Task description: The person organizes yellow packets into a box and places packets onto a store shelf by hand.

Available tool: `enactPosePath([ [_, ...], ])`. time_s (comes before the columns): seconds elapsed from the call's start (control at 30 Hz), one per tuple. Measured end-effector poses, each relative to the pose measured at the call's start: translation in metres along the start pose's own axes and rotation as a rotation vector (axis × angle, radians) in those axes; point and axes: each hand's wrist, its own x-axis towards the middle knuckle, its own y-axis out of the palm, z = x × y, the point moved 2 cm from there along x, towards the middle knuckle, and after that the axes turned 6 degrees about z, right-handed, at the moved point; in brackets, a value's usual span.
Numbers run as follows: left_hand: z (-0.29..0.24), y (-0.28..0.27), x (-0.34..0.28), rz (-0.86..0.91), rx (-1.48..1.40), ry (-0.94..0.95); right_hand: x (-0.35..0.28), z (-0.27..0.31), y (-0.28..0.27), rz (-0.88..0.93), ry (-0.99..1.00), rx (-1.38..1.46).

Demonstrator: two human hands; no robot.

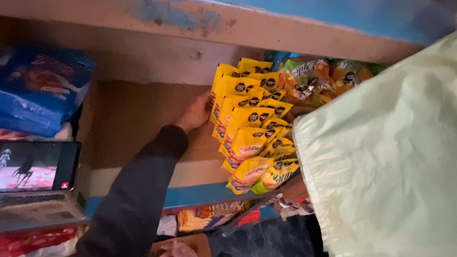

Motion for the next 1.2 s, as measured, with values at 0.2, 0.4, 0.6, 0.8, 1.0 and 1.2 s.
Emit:
enactPosePath([
  [0.2,0.014,0.009,-0.013,0.014,-0.081,0.024,-0.006,-0.003,-0.002,0.018,0.030,0.089],
  [0.4,-0.012,-0.001,-0.057,-0.064,0.109,-0.297,-0.033,0.014,0.003,0.050,-0.242,-0.098],
  [0.6,-0.072,-0.010,-0.115,-0.045,0.320,-0.371,-0.080,0.053,0.020,0.073,-0.164,-0.235],
  [0.8,-0.199,-0.013,-0.205,-0.048,0.080,-0.268,-0.033,0.012,-0.011,0.001,-0.338,-0.171],
  [1.0,-0.218,-0.006,-0.303,0.035,-0.099,-0.267,-0.023,0.009,-0.026,0.018,-0.331,-0.182],
  [1.2,-0.181,0.021,-0.426,0.077,0.064,-0.470,-0.027,0.002,-0.038,0.014,-0.365,-0.236],
])
